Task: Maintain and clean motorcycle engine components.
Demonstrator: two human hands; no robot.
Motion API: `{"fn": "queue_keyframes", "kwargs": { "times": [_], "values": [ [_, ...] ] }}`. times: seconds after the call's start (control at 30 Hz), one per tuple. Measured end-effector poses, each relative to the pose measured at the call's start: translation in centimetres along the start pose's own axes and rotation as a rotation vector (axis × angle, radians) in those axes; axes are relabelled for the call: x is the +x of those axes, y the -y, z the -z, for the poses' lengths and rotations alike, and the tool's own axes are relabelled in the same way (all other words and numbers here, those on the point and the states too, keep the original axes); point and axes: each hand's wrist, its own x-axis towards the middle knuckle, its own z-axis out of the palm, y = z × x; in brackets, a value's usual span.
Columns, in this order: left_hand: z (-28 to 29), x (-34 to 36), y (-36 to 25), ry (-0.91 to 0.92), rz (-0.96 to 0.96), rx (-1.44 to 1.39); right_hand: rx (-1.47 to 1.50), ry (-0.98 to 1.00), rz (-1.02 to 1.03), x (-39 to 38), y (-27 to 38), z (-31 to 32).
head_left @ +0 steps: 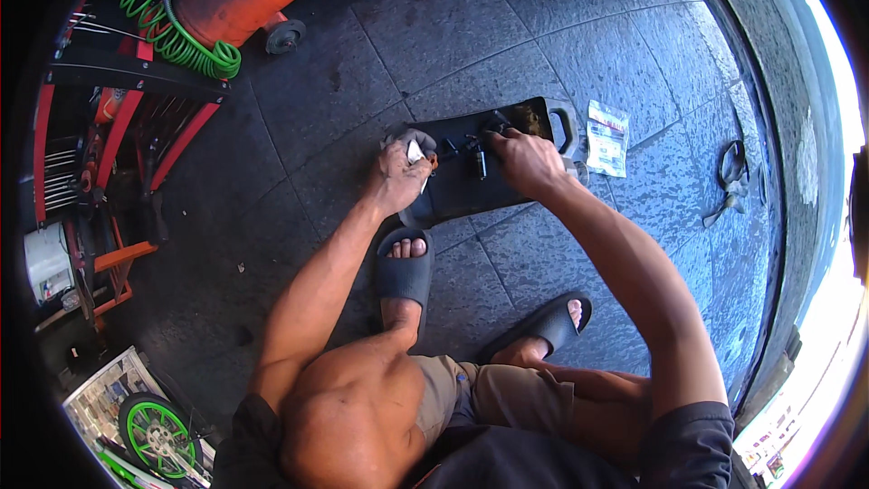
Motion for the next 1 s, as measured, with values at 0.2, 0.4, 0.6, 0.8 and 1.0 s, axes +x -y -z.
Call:
{"fn": "queue_keyframes", "kwargs": {
  "times": [0.2, 0.4, 0.6, 0.8, 1.0],
  "values": [
    [0.5, -0.2, 0.6, -0.069, -0.025, 0.230, -0.127, 0.093, -0.048, 2.7, 0.6, -2.5],
    [0.6, 0.3, 0.6, -0.076, 0.105, -0.008, -0.163, 0.016, -0.135, 2.1, -0.7, -3.6],
    [1.8, 0.7, 1.6, 0.004, 0.116, -0.487, -0.028, -0.033, -0.098, 1.2, -0.9, -3.4],
    [2.1, 0.6, 1.6, 0.031, 0.108, -0.555, 0.224, -0.032, 0.024, -0.3, -1.2, 1.4],
    [1.1, 1.0, 0.8, 0.065, 0.126, -0.279, 1.084, 0.041, -0.276, -2.7, -1.6, 5.2]
  ]
}}
